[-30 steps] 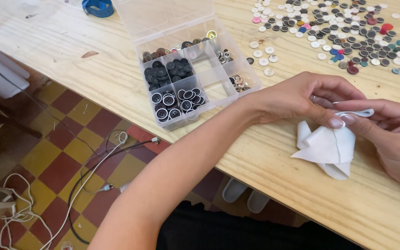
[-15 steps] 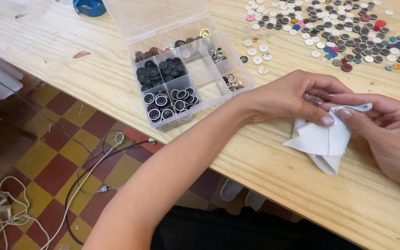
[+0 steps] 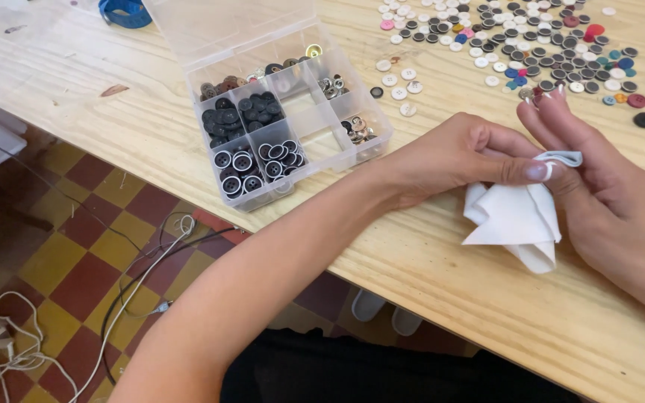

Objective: The person folds a small white piece of fabric on a wooden table. They repeatedly fold and press the fabric with their hands, adjusting the edges to create a compact shape. A container of buttons and scattered buttons are visible on the table.

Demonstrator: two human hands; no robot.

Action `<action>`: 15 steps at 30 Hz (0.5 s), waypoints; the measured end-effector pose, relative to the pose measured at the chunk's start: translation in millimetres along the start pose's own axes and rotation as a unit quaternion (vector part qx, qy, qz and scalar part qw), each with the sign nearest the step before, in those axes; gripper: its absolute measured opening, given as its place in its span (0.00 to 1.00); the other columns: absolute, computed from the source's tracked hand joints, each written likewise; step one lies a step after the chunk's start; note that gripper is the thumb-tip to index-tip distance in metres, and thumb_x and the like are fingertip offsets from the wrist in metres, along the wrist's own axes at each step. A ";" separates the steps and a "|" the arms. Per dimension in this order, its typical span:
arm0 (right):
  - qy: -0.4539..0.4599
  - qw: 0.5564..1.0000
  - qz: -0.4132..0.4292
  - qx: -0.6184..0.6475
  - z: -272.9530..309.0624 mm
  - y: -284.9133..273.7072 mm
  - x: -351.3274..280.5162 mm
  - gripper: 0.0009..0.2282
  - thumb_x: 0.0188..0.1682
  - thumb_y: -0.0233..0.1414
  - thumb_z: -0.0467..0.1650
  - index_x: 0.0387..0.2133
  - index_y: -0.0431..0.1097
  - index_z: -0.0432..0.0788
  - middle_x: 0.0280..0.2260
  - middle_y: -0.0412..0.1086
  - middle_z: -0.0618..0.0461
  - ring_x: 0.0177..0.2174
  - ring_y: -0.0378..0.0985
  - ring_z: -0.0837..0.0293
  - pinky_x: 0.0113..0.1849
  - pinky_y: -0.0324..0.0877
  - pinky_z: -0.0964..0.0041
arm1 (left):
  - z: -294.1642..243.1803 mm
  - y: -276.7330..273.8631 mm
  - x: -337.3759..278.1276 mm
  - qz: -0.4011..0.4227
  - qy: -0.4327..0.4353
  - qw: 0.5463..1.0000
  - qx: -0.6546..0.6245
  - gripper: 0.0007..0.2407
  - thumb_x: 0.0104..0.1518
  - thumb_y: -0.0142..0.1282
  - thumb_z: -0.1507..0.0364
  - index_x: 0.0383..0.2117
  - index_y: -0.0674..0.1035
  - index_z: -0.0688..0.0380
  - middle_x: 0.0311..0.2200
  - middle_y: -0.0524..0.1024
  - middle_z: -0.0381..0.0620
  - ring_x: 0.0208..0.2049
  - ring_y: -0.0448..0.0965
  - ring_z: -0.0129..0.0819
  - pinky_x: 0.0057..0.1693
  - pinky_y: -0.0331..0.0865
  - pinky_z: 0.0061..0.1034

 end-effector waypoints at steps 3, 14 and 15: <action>-0.014 0.999 0.033 -0.040 -1.0 3.8 -1.3 0.25 0.57 0.37 0.22 0.69 0.46 0.35 0.68 0.53 0.37 0.68 0.53 0.48 0.66 0.47 0.56 | -1.6 -2.8 2.8 -0.028 0.019 0.999 0.022 0.13 0.46 0.71 0.64 0.31 0.86 0.62 0.25 0.84 0.47 0.26 0.81 0.30 0.32 0.71 0.21; 0.049 0.991 -0.029 0.119 -9.5 -5.3 -0.5 0.23 0.54 0.37 0.17 0.66 0.52 0.33 0.65 0.58 0.31 0.70 0.57 0.46 0.69 0.54 0.54 | 0.9 -33.1 7.1 -0.123 0.055 0.989 0.069 0.13 0.51 0.68 0.67 0.40 0.87 0.60 0.33 0.86 0.51 0.30 0.83 0.34 0.34 0.74 0.24; 0.061 0.995 -0.033 0.076 -6.6 -5.6 0.0 0.22 0.55 0.39 0.18 0.65 0.55 0.34 0.64 0.60 0.35 0.67 0.60 0.48 0.68 0.55 0.56 | -2.7 -30.1 5.0 -0.123 0.051 0.989 0.062 0.13 0.49 0.69 0.67 0.39 0.87 0.60 0.30 0.86 0.50 0.28 0.82 0.33 0.32 0.73 0.24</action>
Point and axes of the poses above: each hand's wrist, its own x-axis towards the middle knuckle, its own y-axis out of the palm, z = x × y, the point moved 10 cm from there along x, towards the middle knuckle
